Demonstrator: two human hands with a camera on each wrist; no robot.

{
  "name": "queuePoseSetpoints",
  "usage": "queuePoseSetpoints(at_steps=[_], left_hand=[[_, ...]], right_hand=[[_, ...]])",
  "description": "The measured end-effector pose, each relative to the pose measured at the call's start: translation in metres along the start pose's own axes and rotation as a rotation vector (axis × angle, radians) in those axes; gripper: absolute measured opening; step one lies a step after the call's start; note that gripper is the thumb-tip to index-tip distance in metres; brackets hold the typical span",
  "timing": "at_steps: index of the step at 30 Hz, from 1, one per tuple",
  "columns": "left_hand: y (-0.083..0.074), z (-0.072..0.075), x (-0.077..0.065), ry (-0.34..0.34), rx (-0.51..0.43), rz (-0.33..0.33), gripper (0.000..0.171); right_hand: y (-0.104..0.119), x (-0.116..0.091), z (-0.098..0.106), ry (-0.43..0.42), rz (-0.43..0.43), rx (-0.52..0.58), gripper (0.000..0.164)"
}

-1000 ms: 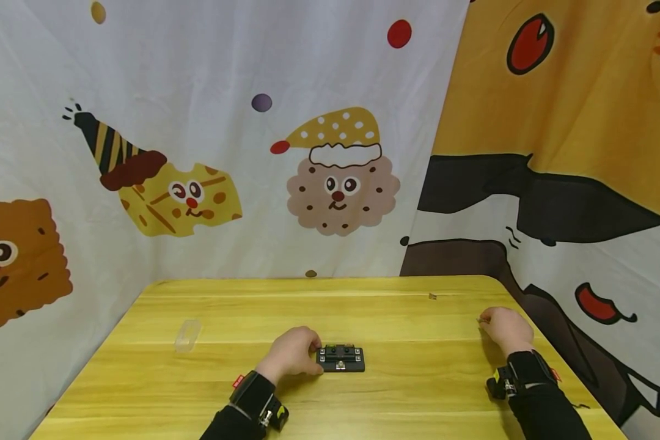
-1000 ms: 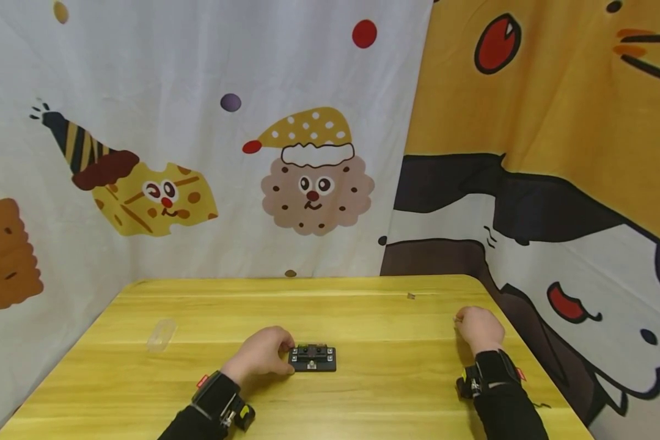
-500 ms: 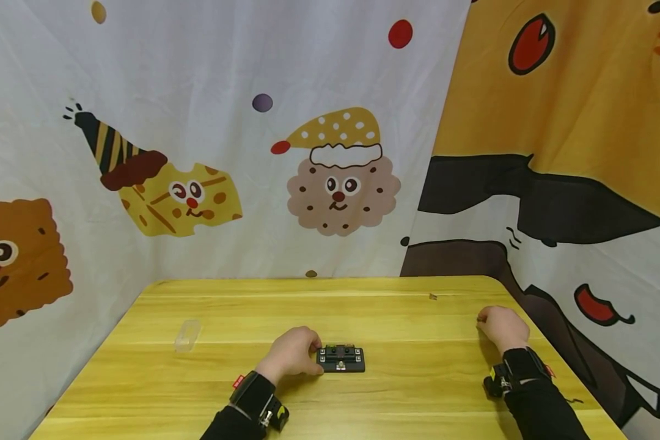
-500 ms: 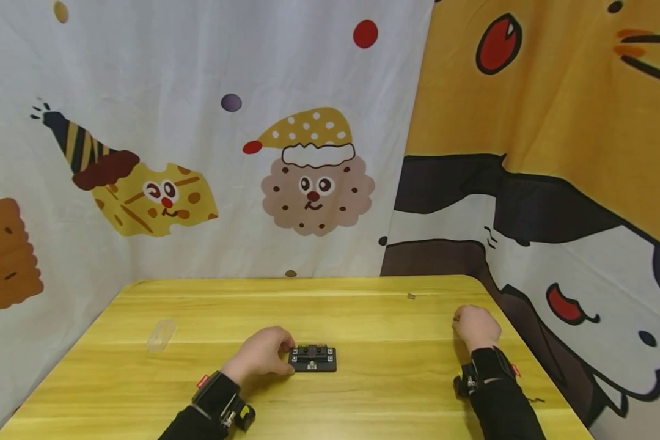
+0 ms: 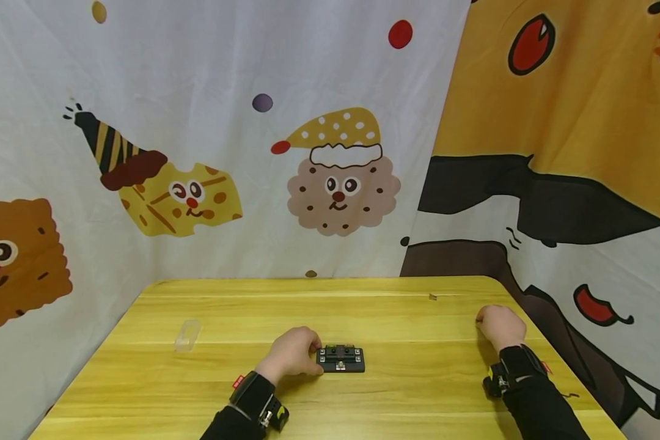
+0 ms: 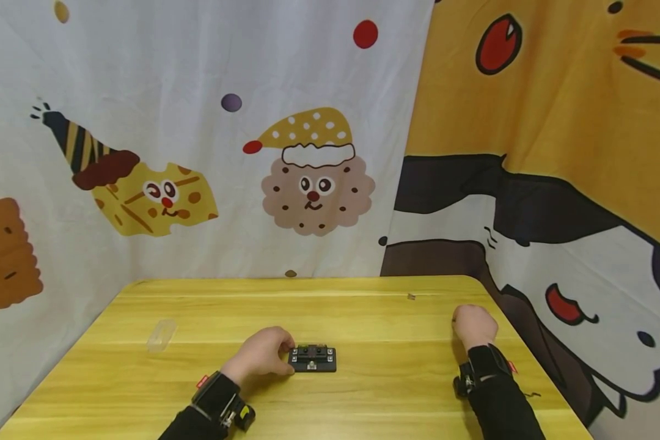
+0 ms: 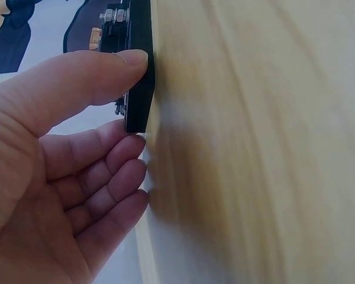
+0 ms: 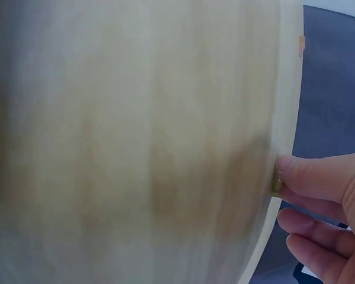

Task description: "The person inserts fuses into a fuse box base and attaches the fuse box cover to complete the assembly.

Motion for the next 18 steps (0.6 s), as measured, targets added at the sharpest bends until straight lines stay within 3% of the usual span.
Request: queuePoseSetpoints(at_steps=[18], left_hand=[[-0.0018, 0.0008, -0.0020, -0.001, 0.006, -0.001, 0.040]], right_hand=[[0.0071, 0.0045, -0.0016, 0.038, 0.052, -0.077, 0.010]])
Point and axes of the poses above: each hand's wrist, its own x-axis towards the middle knuckle, its own z-axis out of the back of the hand, y = z × x, the point moved 10 cm from there along x, towards the middle knuckle
